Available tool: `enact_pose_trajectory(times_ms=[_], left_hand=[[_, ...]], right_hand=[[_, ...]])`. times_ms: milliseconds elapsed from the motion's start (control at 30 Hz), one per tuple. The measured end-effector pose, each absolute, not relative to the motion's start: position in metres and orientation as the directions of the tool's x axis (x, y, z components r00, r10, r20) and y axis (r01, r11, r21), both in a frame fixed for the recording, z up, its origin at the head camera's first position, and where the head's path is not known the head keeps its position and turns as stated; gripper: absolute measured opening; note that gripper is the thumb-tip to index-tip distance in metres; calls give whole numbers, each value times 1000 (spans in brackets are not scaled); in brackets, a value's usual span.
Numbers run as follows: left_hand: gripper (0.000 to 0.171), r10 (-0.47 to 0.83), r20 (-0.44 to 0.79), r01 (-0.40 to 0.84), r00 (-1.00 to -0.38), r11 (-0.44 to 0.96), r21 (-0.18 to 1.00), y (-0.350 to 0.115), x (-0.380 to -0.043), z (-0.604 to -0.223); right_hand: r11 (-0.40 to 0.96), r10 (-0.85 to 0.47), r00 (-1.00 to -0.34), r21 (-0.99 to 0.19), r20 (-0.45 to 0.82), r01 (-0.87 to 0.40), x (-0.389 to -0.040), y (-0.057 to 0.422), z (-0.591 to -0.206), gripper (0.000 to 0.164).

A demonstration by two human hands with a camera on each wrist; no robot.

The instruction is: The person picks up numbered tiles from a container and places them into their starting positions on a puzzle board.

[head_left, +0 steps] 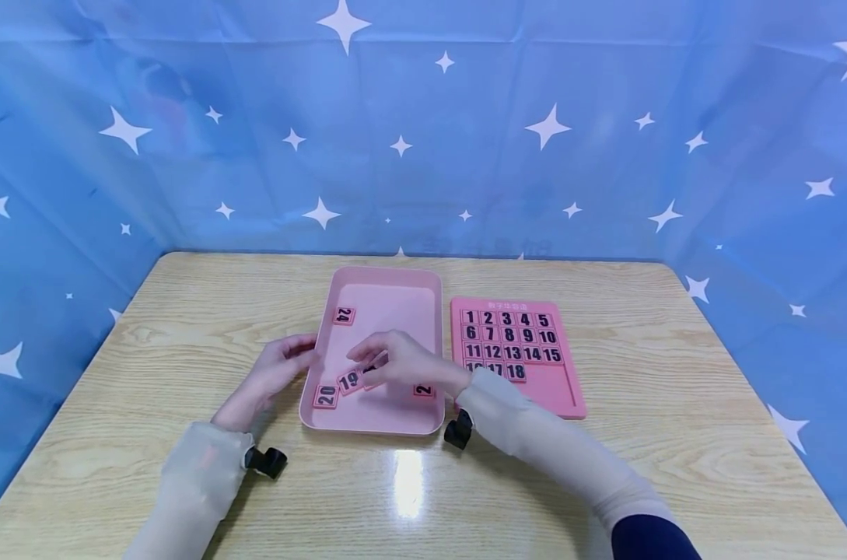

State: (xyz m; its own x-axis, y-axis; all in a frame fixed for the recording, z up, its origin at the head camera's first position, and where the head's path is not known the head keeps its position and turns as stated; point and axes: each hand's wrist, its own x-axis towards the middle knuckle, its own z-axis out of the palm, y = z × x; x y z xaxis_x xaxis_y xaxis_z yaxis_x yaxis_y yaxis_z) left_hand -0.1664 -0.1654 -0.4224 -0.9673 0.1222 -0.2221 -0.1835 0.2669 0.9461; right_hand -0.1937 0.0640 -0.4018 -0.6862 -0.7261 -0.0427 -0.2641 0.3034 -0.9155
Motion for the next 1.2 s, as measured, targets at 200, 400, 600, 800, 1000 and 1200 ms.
enact_pose_trajectory(times_ms=[200, 400, 600, 800, 1000, 1200], left_hand=[[45, 124, -220, -182, -968, 259, 949, -166, -167, -423], [44, 134, -209, -173, -969, 240, 955, -166, -167, -423], [44, 127, -210, -176, -970, 237, 956, -165, -166, -424], [45, 128, -206, -174, -970, 225, 959, -166, -167, -425], [45, 128, -207, -175, -970, 223, 959, -166, -167, -426], [45, 122, -206, -173, -971, 237, 956, -166, -167, -425]], right_hand=[[351, -727, -685, -880, -41, -320, -193, 57, -407, 42], [394, -728, -686, -824, -8, -408, -194, 51, -412, 43], [431, -728, -686, -785, -10, -446, -195, 49, -416, 40], [457, -742, -671, -735, -3, -501, -195, 48, -418, 36], [471, -752, -659, -690, 11, -550, -192, 46, -418, 33], [507, -742, -670, -653, 1, -562, -190, 44, -417, 31]])
